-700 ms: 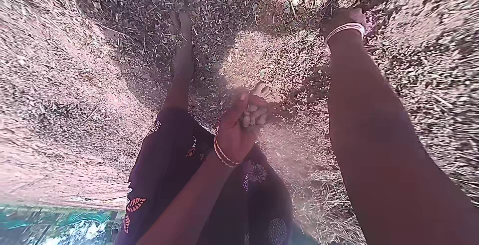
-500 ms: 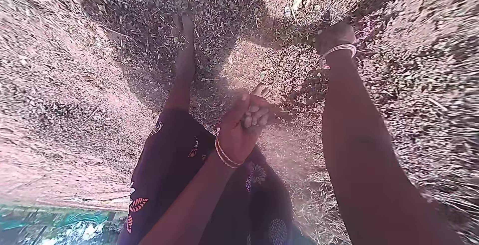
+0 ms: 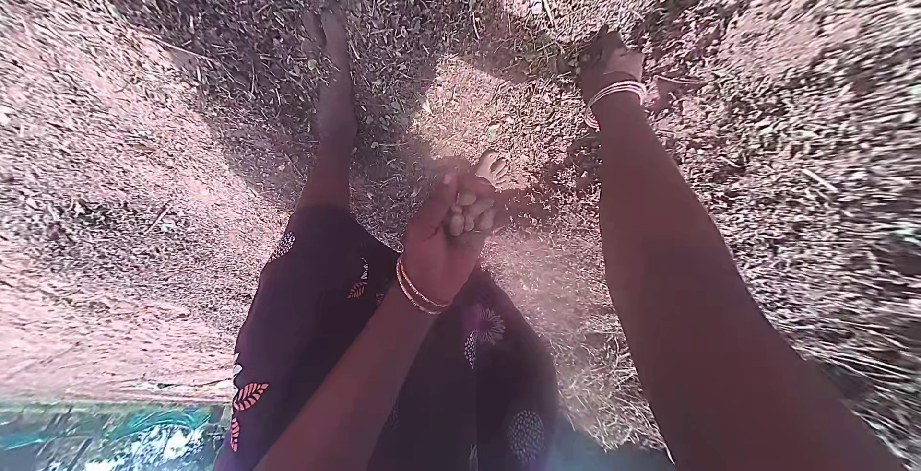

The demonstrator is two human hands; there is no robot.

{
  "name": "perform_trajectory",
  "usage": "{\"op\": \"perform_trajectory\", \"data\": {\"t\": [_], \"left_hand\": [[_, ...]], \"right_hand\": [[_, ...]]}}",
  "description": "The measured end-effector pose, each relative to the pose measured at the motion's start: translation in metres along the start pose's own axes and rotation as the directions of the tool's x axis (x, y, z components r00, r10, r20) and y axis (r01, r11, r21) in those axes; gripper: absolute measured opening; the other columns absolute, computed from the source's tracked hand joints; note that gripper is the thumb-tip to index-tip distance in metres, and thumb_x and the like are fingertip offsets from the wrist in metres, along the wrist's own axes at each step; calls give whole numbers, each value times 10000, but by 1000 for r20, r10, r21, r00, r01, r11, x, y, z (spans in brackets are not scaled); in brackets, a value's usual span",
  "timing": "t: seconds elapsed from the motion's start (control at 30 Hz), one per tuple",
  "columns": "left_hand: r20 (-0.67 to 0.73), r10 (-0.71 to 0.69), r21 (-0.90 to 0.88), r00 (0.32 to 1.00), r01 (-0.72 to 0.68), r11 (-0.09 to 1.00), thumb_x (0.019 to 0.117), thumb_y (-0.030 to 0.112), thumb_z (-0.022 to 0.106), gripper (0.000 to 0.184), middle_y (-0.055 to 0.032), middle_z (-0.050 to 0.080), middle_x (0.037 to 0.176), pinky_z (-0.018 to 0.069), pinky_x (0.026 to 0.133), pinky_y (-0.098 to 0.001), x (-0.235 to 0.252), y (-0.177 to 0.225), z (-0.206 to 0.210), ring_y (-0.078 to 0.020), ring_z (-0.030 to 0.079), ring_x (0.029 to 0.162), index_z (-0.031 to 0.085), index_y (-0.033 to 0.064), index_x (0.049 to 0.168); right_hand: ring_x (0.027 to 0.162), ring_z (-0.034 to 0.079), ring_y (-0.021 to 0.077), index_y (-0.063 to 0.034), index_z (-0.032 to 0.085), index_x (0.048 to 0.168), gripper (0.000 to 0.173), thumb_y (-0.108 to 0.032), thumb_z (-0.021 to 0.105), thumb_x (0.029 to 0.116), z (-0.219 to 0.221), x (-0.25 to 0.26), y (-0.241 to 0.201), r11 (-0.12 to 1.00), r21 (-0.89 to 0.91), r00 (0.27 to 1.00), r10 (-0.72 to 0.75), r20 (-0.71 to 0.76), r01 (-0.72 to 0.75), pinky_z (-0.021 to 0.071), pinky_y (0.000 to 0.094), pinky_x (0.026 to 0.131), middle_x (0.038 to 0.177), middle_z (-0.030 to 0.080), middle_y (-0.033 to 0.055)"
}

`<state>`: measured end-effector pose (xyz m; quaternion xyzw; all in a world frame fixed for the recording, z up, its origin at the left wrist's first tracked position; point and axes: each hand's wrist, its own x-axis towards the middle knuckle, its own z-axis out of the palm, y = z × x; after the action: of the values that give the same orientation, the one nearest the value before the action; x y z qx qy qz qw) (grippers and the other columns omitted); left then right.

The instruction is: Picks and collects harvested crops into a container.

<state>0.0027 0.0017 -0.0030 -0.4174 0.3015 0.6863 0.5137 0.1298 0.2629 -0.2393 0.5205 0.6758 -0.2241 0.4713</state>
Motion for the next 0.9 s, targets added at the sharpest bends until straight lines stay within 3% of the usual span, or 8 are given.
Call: {"op": "perform_trajectory", "data": {"t": [0.07,0.17,0.27,0.33,0.43,0.53,0.67,0.9], "left_hand": [[-26,3,12,1000,-2,1000,1079,335,407,386,-7,698,924,588,777,-303,0,-1,-2,-131,688,847,715,167,918],[-27,0,8,1000,0,1000,1074,341,410,389,-9,699,913,589,781,-308,0,-1,0,-135,691,845,713,167,904],[16,-9,-1,1000,9,1000,1075,340,424,384,-6,702,929,591,782,-302,0,1,2,-131,693,860,723,168,907],[21,-9,-17,1000,9,1000,1079,336,423,377,-4,702,932,594,790,-304,-1,1,2,-130,695,866,722,174,918],[6,-3,-16,1000,3,1000,1083,336,402,390,-5,698,923,593,788,-305,1,2,2,-131,694,860,715,172,917],[2,-1,-13,1000,1,1000,1077,333,423,378,-10,694,919,590,769,-299,0,1,0,-130,689,842,716,162,911],[7,-13,-11,1000,13,1000,1078,341,430,373,-12,697,912,593,774,-300,0,-1,-2,-134,694,845,718,163,921],[5,-11,-24,1000,11,1000,1066,341,456,357,-10,688,904,587,755,-301,-1,-3,-4,-133,683,821,713,159,899]], "right_hand": [[1229,622,443,25,560,1392,459,-244,601,1023,4,5,7,979,190,997,-67,-32,72,459,619,1061,1333,622,304],[692,611,94,-18,579,1144,211,-179,553,1010,21,-10,18,657,721,974,-184,-133,222,555,295,662,891,607,34],[709,652,78,-194,563,952,199,-96,430,843,36,-34,20,247,961,947,-318,-40,123,560,294,607,805,661,-72],[775,663,82,-209,567,958,249,-79,425,800,45,-50,15,169,981,891,-455,-11,98,583,310,680,832,658,-79],[679,652,78,-68,657,974,50,-76,613,951,51,-59,-9,550,788,893,-451,2,276,585,270,655,797,671,-12],[1191,636,438,17,698,1216,421,-345,664,1005,57,-61,-42,980,76,956,-195,221,183,475,634,1011,1235,673,284],[1277,565,520,48,552,1383,628,-394,695,961,84,-52,-56,985,-172,976,62,210,-25,470,710,966,1371,577,341],[1161,611,479,68,687,1130,374,-266,538,1048,92,-47,-13,925,281,929,-315,194,255,412,685,1001,1171,662,316]]}}
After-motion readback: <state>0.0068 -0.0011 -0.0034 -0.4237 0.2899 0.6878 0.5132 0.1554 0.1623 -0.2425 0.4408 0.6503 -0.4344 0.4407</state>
